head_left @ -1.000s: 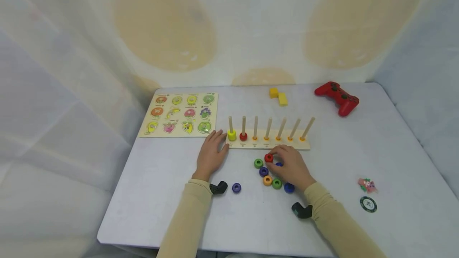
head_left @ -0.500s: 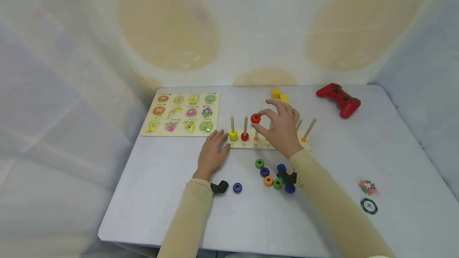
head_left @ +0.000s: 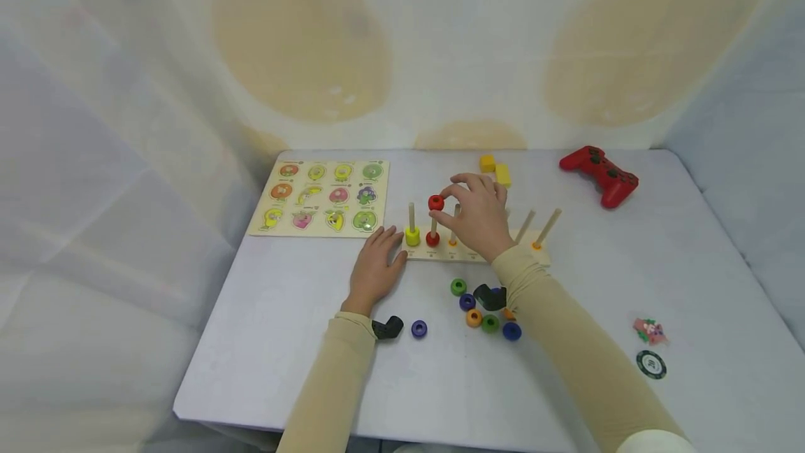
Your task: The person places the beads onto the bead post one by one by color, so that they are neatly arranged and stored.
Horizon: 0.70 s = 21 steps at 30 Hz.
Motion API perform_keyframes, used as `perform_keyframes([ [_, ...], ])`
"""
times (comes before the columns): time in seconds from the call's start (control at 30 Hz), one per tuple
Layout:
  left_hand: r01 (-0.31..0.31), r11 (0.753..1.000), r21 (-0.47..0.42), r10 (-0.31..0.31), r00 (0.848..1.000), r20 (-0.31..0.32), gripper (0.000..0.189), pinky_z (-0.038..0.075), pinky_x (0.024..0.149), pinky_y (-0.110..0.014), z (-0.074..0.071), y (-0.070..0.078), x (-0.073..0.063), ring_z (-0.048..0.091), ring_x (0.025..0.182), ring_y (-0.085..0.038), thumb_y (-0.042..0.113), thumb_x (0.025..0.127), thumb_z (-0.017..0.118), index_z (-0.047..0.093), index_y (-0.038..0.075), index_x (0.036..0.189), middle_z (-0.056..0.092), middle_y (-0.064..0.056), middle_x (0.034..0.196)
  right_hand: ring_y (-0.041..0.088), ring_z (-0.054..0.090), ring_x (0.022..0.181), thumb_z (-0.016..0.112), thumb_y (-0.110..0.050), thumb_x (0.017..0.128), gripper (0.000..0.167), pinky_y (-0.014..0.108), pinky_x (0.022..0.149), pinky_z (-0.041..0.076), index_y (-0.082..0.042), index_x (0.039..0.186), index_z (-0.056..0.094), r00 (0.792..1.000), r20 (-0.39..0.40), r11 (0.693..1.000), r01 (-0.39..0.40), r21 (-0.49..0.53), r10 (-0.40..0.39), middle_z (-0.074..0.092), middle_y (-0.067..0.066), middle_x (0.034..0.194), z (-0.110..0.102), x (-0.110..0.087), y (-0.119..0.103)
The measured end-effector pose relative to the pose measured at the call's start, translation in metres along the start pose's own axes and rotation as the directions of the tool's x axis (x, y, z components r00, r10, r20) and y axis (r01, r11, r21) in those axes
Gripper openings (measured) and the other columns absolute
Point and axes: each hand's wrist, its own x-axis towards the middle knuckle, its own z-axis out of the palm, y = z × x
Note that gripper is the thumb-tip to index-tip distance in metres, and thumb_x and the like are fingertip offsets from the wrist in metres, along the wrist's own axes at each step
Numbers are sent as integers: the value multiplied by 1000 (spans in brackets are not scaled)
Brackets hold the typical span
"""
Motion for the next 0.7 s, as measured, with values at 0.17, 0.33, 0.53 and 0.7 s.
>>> perform_keyframes([
  [0.17,9,1000,5,-9,1000,8,48,25,131,-45,-2,1,0,27,157,-22,40,102,57,54,23,148,43,3,162,37,45,137,78,-49,87,47,61,113,31,-16,120,72,999,40,1000,-21,5,21,58,10,145,-2,0,0],
  [0.33,3,1000,16,-3,1000,8,49,27,131,-45,-1,1,-1,29,156,-22,40,102,58,55,23,147,44,3,162,35,45,137,76,-47,90,42,61,112,31,-16,118,72,999,40,999,-25,27,24,59,9,143,-6,-4,4],
  [0.53,0,1000,18,0,1000,22,49,26,131,-45,-1,0,0,28,157,-22,41,102,56,54,23,148,43,3,162,33,46,137,77,-38,91,32,62,112,29,-15,112,73,1000,-11,995,-10,96,11,61,9,140,-12,-15,12],
  [0.7,-8,1000,22,7,1000,24,50,24,131,-45,-2,-1,2,27,157,-22,41,103,55,52,23,149,42,3,163,36,52,127,79,-24,90,15,60,108,37,-12,92,71,992,-111,979,79,189,-58,67,11,128,-14,-38,23],
])
